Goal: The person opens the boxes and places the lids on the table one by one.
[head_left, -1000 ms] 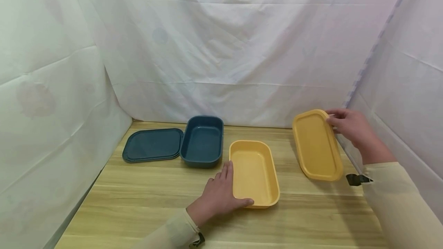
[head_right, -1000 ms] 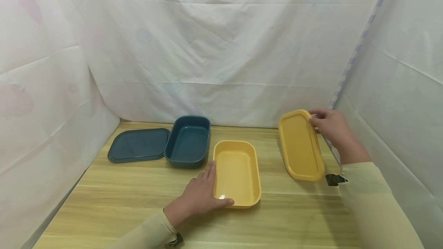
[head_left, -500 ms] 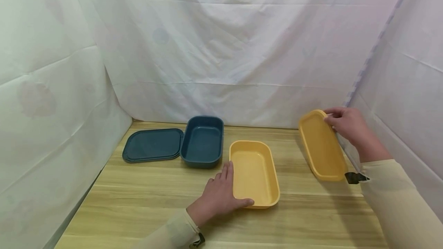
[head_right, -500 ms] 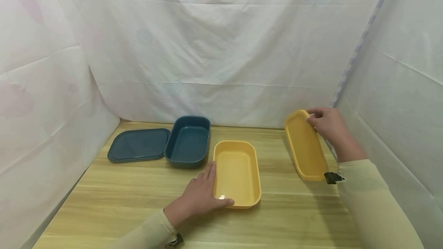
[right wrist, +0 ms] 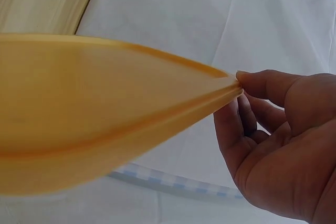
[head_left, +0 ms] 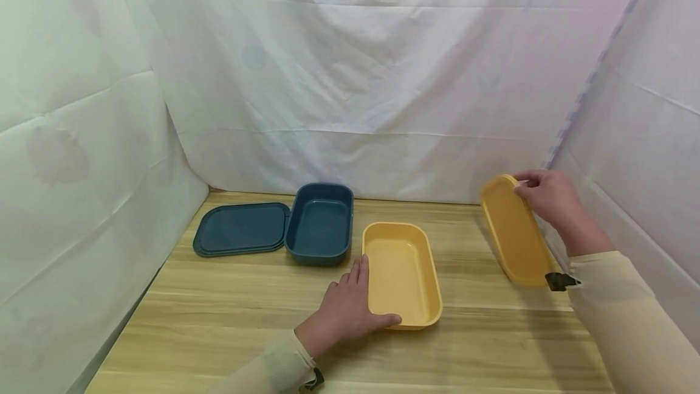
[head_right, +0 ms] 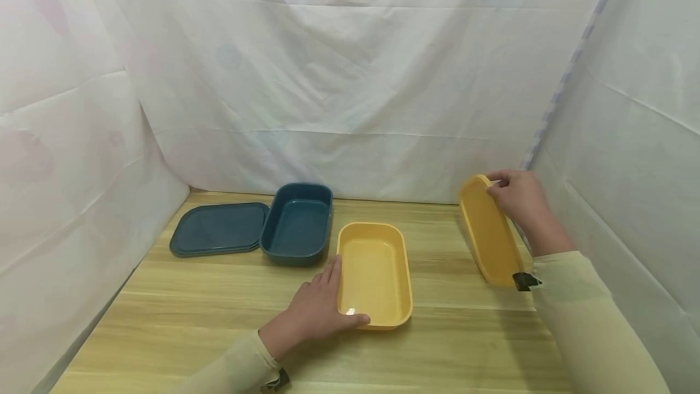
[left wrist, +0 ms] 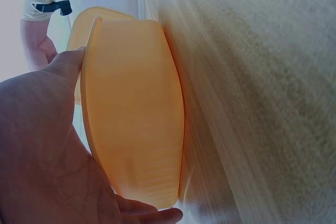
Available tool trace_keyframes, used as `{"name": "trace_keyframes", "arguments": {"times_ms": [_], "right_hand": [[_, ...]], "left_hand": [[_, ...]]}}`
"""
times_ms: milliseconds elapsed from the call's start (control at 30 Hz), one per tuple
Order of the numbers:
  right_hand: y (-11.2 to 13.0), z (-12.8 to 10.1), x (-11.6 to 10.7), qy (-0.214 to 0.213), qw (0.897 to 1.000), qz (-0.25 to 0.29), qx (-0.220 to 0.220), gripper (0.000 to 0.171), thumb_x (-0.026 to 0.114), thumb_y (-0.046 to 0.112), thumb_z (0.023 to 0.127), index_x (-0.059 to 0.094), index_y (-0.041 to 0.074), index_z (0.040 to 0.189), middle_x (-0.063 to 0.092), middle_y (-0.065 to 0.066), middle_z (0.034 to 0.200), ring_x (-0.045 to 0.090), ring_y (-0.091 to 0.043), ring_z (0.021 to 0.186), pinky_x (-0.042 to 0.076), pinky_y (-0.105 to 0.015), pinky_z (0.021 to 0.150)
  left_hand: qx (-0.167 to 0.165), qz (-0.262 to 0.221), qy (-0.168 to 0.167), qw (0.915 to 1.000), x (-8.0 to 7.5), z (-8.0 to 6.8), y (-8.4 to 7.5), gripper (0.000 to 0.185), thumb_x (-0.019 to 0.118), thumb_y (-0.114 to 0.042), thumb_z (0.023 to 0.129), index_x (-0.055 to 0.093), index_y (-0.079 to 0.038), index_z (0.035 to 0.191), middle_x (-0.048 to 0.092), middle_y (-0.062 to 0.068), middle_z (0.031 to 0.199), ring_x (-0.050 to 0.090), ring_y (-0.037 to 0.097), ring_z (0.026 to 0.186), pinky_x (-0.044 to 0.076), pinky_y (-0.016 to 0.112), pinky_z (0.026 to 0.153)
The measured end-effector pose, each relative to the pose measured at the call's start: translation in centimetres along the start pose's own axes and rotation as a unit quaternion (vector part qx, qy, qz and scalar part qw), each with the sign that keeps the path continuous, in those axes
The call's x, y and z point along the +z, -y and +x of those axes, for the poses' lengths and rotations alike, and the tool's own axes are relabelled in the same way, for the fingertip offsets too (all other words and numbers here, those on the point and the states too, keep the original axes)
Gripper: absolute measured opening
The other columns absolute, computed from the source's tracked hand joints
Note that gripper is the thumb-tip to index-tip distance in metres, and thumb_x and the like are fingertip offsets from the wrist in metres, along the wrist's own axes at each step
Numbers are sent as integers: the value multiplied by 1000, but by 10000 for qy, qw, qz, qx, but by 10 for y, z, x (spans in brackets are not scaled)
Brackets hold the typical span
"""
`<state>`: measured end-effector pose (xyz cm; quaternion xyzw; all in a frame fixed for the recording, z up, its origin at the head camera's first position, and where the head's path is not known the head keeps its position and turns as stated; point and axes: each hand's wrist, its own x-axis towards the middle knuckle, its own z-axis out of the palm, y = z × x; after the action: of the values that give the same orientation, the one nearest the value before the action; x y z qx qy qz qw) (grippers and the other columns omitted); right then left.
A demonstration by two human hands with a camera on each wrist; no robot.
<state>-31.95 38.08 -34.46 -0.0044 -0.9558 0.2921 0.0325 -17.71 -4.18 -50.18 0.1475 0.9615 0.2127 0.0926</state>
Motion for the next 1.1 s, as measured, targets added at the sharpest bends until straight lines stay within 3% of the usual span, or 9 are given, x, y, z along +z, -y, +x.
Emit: {"name": "trace_keyframes", "arguments": {"times_ms": [333,633,1100], "right_hand": [[-5,3,2,-91,9996,-244,-121,37,64,12,111,65,-10,142,68,-37,125,69,-48,104,60,-46,77],[-8,3,5,-186,9988,-429,-171,36,65,8,110,65,-11,140,67,-39,124,70,-49,99,61,-44,69],[-10,4,6,-153,9986,-479,-187,37,64,9,110,64,-13,140,68,-39,123,72,-46,95,61,-45,68]], "left_hand": [[-3,-21,4,10000,2,1,1,144,70,-92,82,9,-2,177,23,22,180,46,42,153,46,63,114],[-27,-101,41,9999,2,2,1,144,69,-93,83,8,-3,177,22,22,181,44,42,155,44,64,115],[18,-65,-19,10000,4,2,-1,144,71,-92,82,10,-2,177,25,22,180,46,41,153,46,63,114]]}}
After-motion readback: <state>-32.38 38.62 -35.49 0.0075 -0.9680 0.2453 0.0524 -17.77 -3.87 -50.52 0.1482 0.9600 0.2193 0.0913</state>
